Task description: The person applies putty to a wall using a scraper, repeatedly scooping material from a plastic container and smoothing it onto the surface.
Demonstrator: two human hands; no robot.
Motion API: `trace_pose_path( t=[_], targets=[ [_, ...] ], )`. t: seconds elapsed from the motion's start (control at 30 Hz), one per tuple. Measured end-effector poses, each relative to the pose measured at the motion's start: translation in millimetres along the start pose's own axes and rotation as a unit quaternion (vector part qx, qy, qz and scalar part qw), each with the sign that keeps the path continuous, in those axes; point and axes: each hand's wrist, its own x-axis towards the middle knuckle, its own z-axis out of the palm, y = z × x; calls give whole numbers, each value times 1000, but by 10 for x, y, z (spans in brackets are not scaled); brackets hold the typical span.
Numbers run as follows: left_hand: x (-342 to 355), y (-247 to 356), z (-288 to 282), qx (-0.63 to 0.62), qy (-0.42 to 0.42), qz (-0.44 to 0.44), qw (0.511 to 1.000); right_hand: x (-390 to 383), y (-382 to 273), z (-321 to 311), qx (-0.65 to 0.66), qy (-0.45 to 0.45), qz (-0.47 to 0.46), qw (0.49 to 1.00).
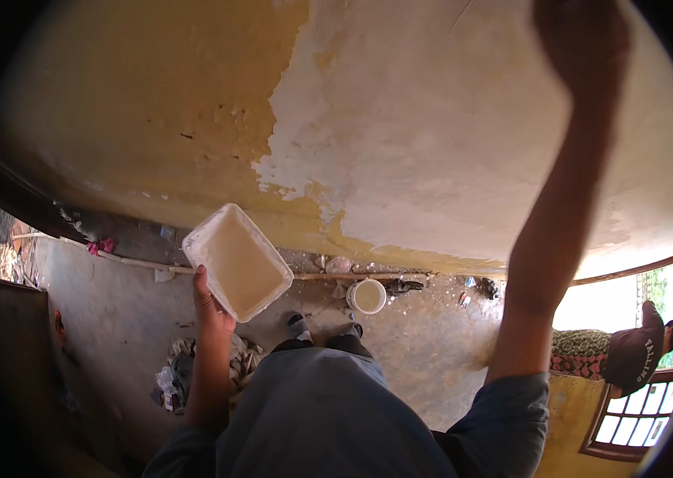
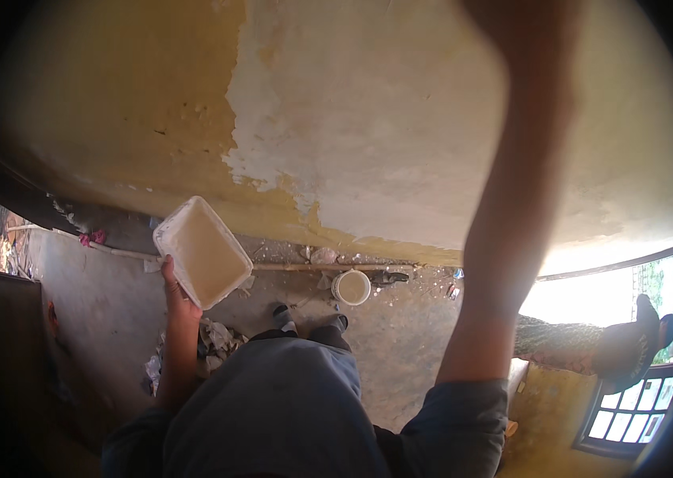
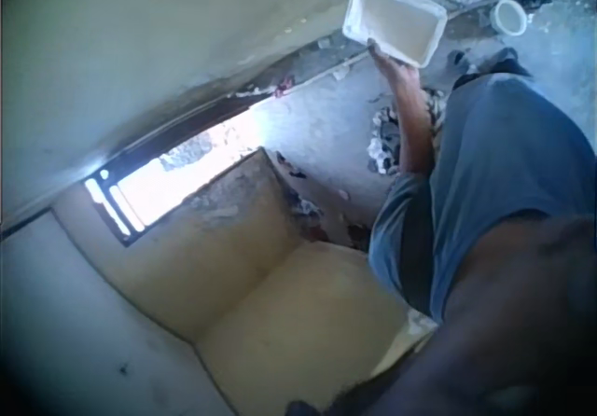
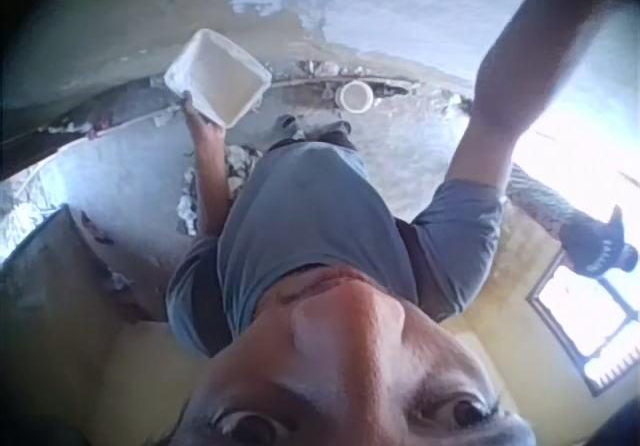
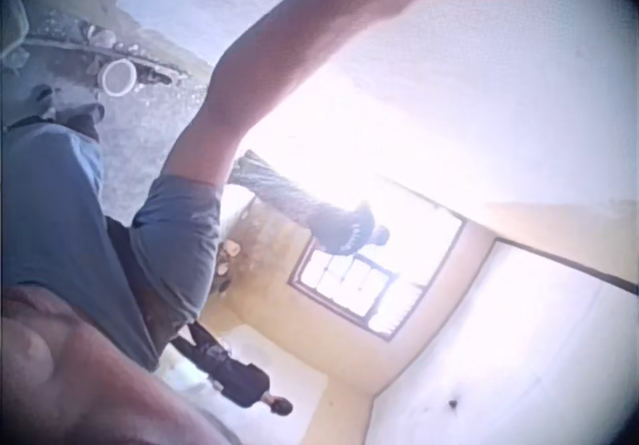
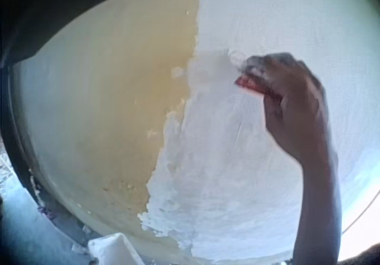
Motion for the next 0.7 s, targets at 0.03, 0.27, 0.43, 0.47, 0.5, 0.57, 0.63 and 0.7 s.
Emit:
trace_pose_path(
  t=[0.03,0.27,0.43,0.47,0.5,0.57,0.63,0.7],
  targets=[
    [-17,28,-83,-12,5,5,1000,-313,-307,226,9,-51,31,998],
    [52,-92,75,-4,-15,-39,999,-3265,-2543,542,39,-296,127,946],
    [118,-122,-83,-22,-15,-32,999,-1808,-1914,229,169,-193,174,951],
    [113,-120,-108,-19,-8,-37,999,-1197,-1604,107,139,-93,149,975],
    [118,-104,-106,-15,-5,-41,999,-787,-1305,51,114,-29,128,985],
    [115,-103,-23,-14,-24,-33,999,-176,-828,-56,20,64,87,994],
    [102,-95,99,-7,-36,-35,999,212,-408,-60,-73,94,103,988],
    [-160,-199,-131,-1,-30,-27,999,-17,-696,-125,-107,44,145,983]
  ],
)
